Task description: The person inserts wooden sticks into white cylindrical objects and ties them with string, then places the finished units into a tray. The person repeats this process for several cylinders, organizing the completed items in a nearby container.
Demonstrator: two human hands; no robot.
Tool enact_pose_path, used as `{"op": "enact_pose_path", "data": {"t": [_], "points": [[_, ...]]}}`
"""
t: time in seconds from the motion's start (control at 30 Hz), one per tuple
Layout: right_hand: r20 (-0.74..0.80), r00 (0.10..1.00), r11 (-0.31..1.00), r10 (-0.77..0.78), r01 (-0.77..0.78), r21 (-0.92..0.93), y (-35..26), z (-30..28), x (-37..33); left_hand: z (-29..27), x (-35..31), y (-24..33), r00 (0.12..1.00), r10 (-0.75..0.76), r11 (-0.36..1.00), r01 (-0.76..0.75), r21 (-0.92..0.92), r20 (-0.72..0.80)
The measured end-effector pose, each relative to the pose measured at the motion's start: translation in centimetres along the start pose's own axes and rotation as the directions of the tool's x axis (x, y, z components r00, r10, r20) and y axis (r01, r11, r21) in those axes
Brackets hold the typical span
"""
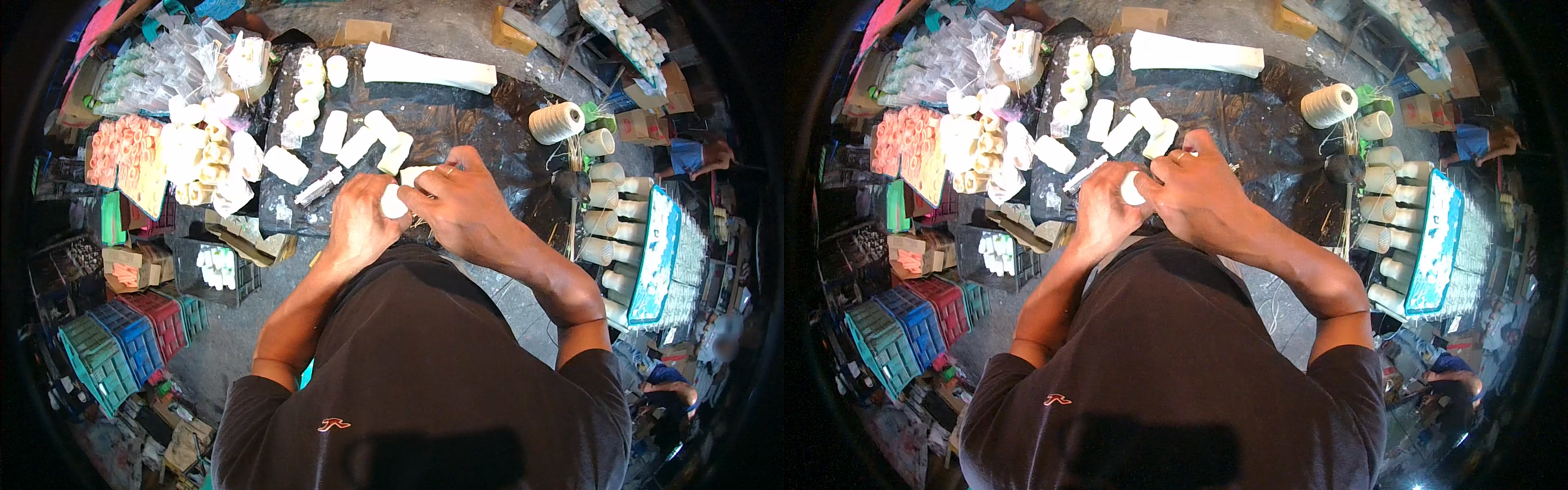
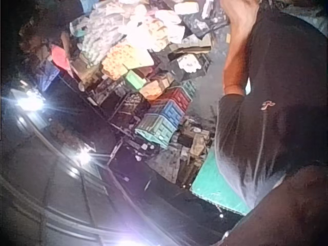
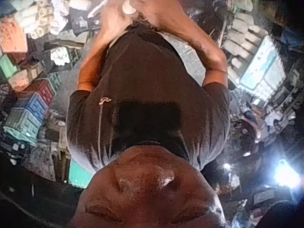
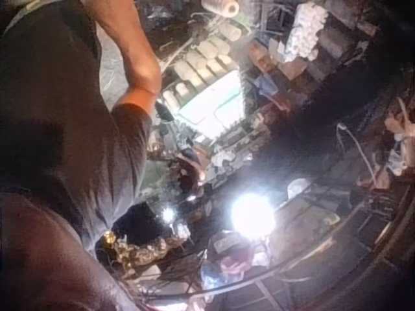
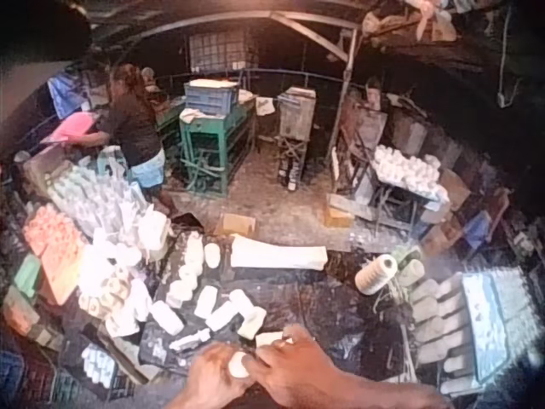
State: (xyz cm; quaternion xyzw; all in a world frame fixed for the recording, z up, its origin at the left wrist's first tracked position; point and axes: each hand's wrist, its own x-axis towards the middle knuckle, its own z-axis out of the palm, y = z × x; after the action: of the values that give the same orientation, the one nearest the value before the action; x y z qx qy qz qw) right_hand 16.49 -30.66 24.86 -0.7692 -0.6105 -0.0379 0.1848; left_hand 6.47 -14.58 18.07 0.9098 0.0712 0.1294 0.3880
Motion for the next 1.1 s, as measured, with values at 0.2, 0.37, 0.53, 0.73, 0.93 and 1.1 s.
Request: {"op": "enact_pose_path", "data": {"t": [0.2,0.37,0.53,0.73,0.93,1.1], "points": [[0.029,0.999,0.998,-0.046,0.047,-0.046,0.2,-0.2,0.0,-0.2,0.2,0.4,0.999,0.036,0.999,-0.036,-0.009,-0.016],[-0.008,0.997,0.997,-0.072,0.072,0.01,0.4,1.3,0.3,0.2,0.6,0.1,0.992,0.128,0.992,-0.128,0.012,0.003],[-0.312,0.948,0.966,0.065,-0.138,-0.219,1.6,-0.4,0.9,1.4,1.5,-2.7,0.88,-0.441,0.547,0.418,-0.725,0.174],[-0.256,0.917,0.936,0.306,-0.241,0.257,2.2,3.0,-2.2,3.8,4.4,-8.5,0.616,-0.581,-0.487,0.26,-0.834,0.532],[-0.185,0.956,0.971,0.229,-0.212,0.108,-0.8,3.4,3.1,3.8,4.6,-6.3,0.714,-0.508,-0.467,0.243,-0.85,0.483],[-0.29,0.943,0.983,0.166,-0.135,0.124,2.1,7.3,3.7,5.7,5.2,-7.4,0.763,-0.496,-0.385,0.235,-0.892,0.415]]}}
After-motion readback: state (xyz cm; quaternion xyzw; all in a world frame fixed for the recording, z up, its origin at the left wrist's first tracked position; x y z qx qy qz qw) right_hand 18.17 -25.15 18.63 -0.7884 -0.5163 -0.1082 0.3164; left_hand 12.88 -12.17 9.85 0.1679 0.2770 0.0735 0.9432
